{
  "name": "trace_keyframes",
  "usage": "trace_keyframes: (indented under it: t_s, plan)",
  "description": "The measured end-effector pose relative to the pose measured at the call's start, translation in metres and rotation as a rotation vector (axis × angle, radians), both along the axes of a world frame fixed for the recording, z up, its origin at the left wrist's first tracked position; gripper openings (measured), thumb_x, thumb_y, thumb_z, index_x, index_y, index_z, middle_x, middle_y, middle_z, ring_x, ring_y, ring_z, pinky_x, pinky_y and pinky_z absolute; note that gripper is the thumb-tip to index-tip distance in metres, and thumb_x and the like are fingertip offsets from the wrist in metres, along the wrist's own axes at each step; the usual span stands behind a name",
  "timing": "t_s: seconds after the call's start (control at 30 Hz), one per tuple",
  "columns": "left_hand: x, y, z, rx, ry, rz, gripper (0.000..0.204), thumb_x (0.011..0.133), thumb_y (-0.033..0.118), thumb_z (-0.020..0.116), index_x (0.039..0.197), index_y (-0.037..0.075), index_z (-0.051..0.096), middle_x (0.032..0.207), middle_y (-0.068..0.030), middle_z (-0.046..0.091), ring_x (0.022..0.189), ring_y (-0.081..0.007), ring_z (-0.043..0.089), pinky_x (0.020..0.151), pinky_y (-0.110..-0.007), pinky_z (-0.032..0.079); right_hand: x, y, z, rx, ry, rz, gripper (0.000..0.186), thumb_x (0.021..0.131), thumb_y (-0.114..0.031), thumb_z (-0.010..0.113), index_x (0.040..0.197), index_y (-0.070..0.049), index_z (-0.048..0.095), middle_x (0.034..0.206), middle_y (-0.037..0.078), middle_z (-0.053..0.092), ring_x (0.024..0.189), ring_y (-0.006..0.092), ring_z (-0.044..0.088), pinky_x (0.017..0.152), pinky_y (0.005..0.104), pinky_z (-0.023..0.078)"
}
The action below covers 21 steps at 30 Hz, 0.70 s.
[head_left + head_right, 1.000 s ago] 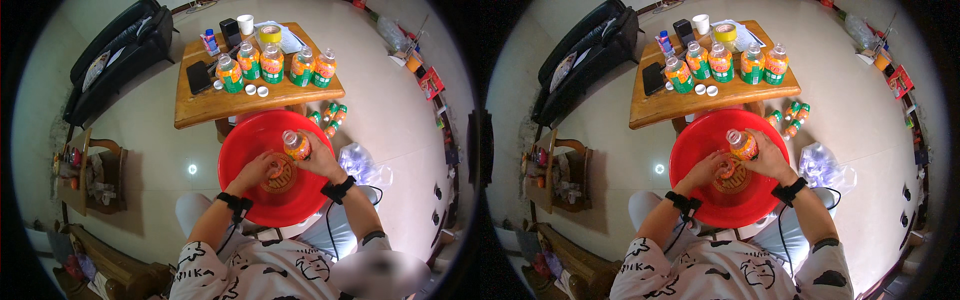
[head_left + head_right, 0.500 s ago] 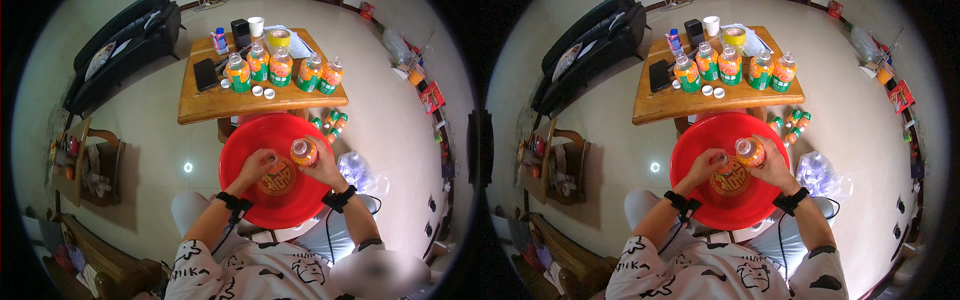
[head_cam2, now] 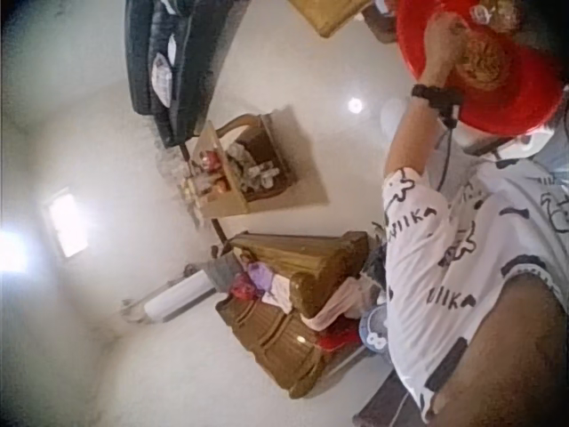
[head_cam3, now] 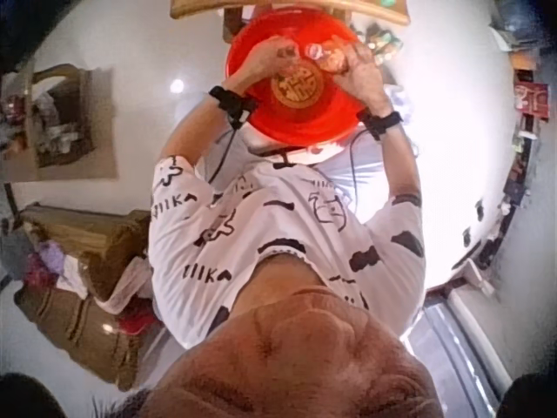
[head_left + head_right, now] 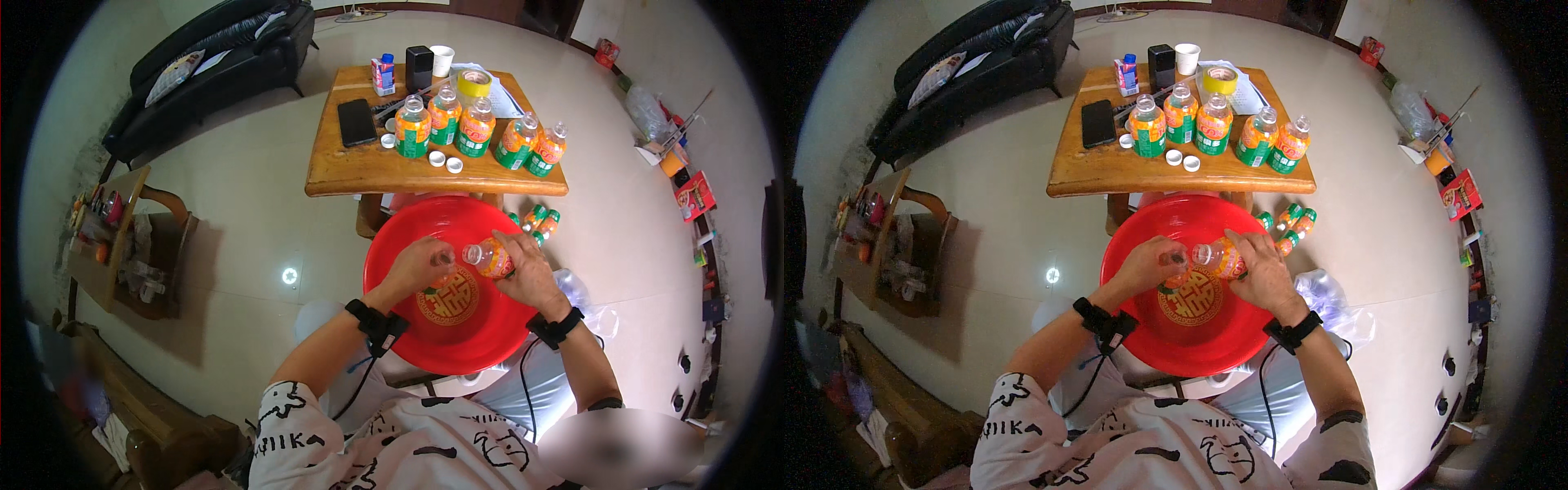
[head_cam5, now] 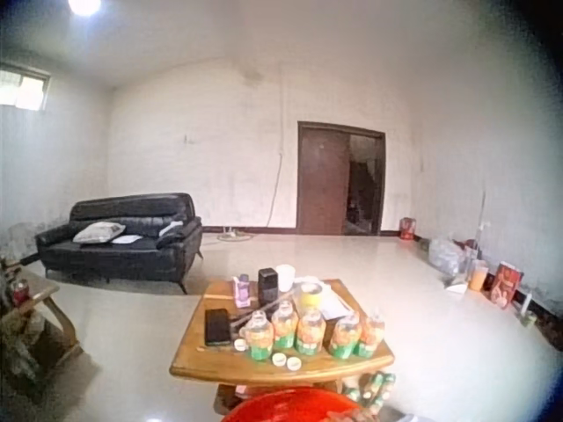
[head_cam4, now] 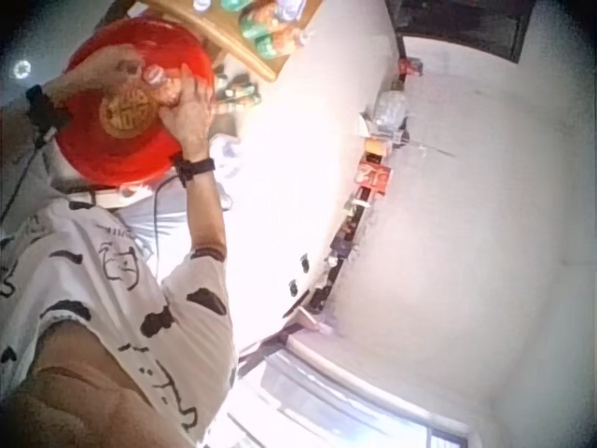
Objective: Emptying multiple bottles of juice into a red bucket.
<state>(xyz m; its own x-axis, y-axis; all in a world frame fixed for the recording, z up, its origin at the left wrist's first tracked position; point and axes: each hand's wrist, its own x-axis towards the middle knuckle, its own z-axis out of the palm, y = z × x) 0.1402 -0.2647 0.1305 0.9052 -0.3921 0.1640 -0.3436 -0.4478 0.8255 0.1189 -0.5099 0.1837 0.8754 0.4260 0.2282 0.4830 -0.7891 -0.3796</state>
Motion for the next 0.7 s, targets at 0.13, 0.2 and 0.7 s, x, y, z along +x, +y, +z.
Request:
trace_keyframes:
  t_s: [0.13, 0.2, 0.7]
  plan:
    - [0.003, -0.008, -0.01, -0.047, 0.012, 0.051, 0.023, 0.073, 0.021, 0.071, 0.092, 0.008, 0.064, 0.089, -0.0122, 0.062, 0.086, -0.0285, 0.062, 0.075, -0.039, 0.049, 0.003, 0.007, 0.021, -0.141, -0.076, 0.004, 0.08, 0.056, -0.006, 0.072, 0.132, -0.012, 0.048, 0.112, 0.013, 0.054, 0.109, 0.0337, 0.05, 0.096, 0.0442, 0.042]
    - [0.005, -0.015, -0.009, -0.081, -0.006, 0.048, 0.024, 0.073, 0.021, 0.071, 0.092, 0.009, 0.065, 0.09, -0.0124, 0.062, 0.086, -0.0291, 0.062, 0.075, -0.039, 0.049, 0.007, 0.007, 0.029, -0.171, -0.151, 0.019, 0.079, 0.055, -0.005, 0.07, 0.131, -0.012, 0.049, 0.112, 0.012, 0.054, 0.109, 0.0329, 0.05, 0.094, 0.0447, 0.043]
    - [0.021, 0.002, -0.009, -0.242, 0.093, 0.017, 0.029, 0.077, 0.021, 0.073, 0.1, 0.005, 0.065, 0.089, -0.0052, 0.064, 0.085, -0.0159, 0.061, 0.078, -0.031, 0.048, 0.005, 0.011, -0.003, 0.318, 0.294, -0.158, 0.077, 0.063, -0.011, 0.079, 0.128, -0.006, 0.039, 0.118, 0.018, 0.054, 0.11, 0.0322, 0.056, 0.094, 0.0404, 0.045]
